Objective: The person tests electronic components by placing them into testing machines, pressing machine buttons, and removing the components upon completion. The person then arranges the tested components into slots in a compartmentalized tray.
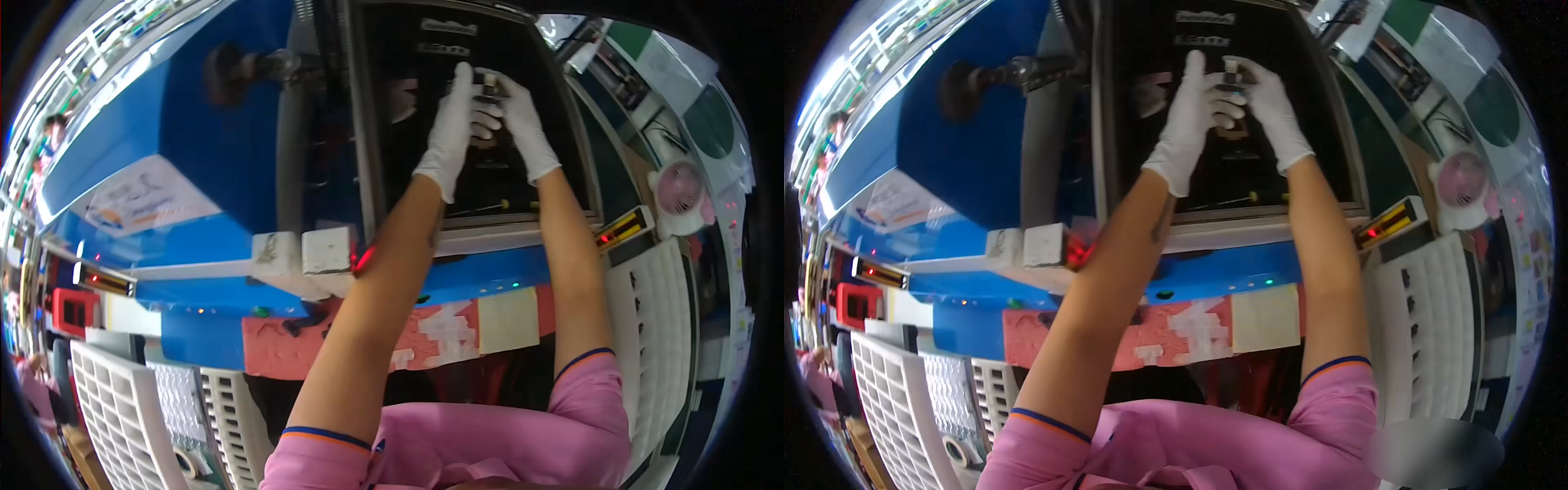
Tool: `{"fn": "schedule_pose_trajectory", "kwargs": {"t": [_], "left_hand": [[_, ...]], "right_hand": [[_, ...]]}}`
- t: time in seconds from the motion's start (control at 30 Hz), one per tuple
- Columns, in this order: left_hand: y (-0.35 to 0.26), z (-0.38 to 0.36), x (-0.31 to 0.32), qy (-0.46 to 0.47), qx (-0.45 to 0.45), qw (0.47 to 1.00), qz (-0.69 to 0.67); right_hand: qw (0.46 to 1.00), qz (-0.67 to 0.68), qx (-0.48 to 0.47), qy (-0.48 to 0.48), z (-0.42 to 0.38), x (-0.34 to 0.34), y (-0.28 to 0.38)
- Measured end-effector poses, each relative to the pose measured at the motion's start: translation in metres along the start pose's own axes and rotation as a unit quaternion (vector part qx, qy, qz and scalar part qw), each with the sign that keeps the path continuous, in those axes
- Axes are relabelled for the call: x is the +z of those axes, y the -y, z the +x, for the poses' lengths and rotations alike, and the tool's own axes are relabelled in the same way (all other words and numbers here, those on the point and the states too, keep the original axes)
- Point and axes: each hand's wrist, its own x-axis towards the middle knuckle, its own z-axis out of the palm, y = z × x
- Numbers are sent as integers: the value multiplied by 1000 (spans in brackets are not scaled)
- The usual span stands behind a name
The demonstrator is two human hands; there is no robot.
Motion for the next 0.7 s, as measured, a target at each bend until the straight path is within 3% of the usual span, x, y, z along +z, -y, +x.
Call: {"fn": "schedule_pose_trajectory", "kwargs": {"t": [0.7], "left_hand": [[0, 1, -3, 13, 8, 1000, 25]], "right_hand": [[999, -11, -28, 22, 9, 3, -16]]}}
